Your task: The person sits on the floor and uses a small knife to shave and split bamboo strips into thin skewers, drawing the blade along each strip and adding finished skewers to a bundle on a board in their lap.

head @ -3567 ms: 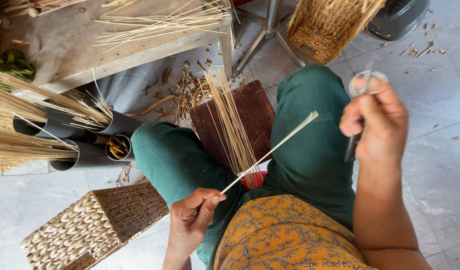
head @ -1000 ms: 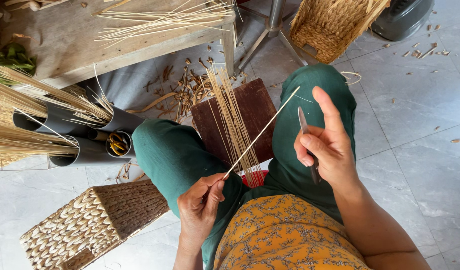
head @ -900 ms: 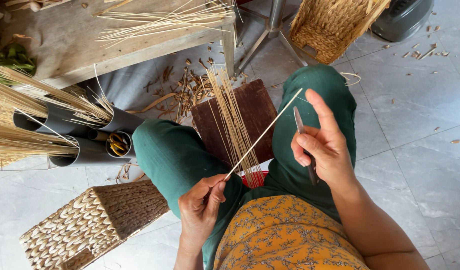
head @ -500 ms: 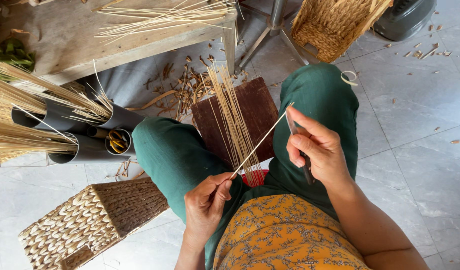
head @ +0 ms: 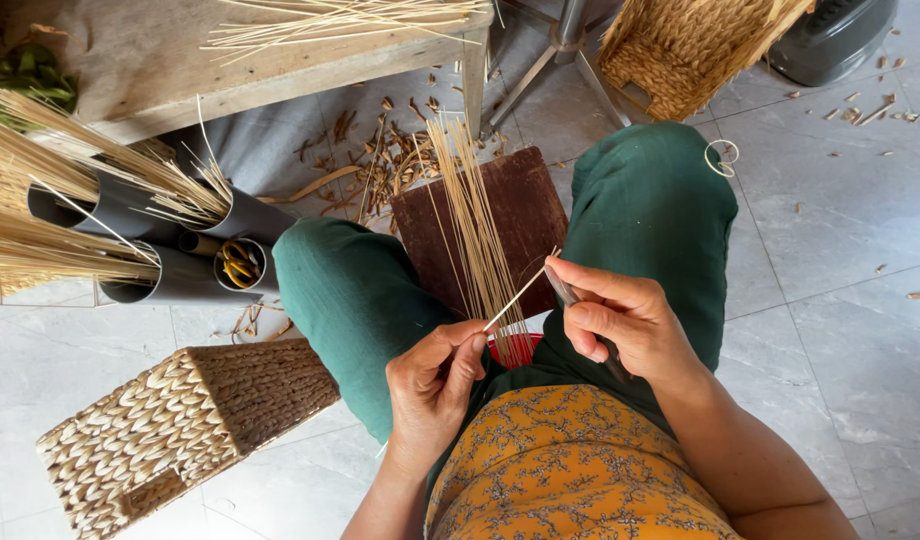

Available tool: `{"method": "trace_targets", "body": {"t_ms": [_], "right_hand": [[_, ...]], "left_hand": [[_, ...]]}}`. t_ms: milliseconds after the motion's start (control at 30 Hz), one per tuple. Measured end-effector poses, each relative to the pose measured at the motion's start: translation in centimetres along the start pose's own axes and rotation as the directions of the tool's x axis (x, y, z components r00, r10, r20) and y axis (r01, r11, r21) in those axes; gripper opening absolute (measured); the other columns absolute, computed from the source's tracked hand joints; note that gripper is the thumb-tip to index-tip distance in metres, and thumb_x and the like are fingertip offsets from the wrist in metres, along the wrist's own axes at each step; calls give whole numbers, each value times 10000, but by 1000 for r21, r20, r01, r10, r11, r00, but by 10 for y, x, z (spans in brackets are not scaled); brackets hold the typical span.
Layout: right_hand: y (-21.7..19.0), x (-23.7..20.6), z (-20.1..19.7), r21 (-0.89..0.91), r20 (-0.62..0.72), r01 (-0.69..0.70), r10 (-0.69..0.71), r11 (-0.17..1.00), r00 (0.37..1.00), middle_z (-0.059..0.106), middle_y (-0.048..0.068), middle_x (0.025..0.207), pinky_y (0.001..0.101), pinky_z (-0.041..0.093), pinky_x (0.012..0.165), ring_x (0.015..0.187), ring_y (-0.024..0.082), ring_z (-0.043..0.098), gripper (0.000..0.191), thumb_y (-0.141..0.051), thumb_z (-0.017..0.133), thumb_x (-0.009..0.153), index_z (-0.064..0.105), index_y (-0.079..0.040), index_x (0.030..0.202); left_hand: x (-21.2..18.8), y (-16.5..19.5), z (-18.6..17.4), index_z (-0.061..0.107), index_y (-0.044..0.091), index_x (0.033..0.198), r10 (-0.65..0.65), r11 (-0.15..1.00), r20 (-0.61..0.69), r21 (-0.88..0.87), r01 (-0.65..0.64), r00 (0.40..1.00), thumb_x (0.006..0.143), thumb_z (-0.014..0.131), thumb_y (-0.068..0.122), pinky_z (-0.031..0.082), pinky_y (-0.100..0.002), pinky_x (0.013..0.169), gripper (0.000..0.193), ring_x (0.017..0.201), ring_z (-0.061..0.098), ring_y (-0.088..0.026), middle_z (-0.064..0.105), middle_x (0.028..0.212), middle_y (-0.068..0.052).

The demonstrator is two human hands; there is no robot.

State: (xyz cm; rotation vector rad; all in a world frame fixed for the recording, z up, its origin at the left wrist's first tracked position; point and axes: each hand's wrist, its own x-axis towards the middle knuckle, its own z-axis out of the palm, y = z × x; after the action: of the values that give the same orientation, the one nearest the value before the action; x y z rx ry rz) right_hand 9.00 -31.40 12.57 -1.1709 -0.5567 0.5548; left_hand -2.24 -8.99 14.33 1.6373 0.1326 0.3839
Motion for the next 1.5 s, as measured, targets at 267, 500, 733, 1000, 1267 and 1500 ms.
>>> {"method": "trace_targets", "body": {"t_ms": [267,500,733,1000,1267,1500], "right_hand": [[-2,-4,-3,110,25,41,-44,993,999,561,41,704,243,406,533,581,107,488,472,-50,584,1067,510,-53,1533],[3,-7,5,70,100,-14,6,997,995,575,47,709,244,410,531,581,109,488,484,-49,590,1055,513,-63,1532],[10,-9,8,202,206,-125,82,971,975,574,40,687,259,423,508,558,100,477,450,-20,592,1067,536,-52,1512],[-8,-8,17,25,200,-31,25,999,979,579,15,756,234,441,518,576,81,505,471,-10,572,1066,495,-21,1530],[-34,1,32,-508,91,57,-12,859,996,606,-9,698,190,410,516,566,36,483,592,-36,583,1017,386,-53,1574],[-35,6,30,-524,116,66,-6,849,993,628,-14,720,187,443,517,578,34,520,506,-42,579,1023,486,-65,1520]], "left_hand": [[14,23,6,729,-18,1172,57,998,122,-40,-52,991,1010,681,68,530,-211,609,190,682,624,-55,702,833,-40],[31,21,25,724,-6,1201,211,976,57,-62,-208,976,1052,680,64,583,-212,761,170,883,720,-75,769,1000,-81],[31,13,30,735,20,1160,138,983,13,-121,-136,990,1023,697,83,581,-203,705,156,824,709,-55,774,952,-51],[35,20,26,737,34,1158,279,959,-28,68,-277,960,1031,706,56,563,-233,658,132,768,703,-83,754,946,-59],[33,31,19,732,54,1121,410,856,18,336,-392,912,963,746,25,499,-295,566,161,610,614,-162,632,775,-44],[33,27,19,722,61,1141,452,811,34,401,-426,892,960,752,35,482,-315,554,185,605,580,-176,563,735,-44]]}}
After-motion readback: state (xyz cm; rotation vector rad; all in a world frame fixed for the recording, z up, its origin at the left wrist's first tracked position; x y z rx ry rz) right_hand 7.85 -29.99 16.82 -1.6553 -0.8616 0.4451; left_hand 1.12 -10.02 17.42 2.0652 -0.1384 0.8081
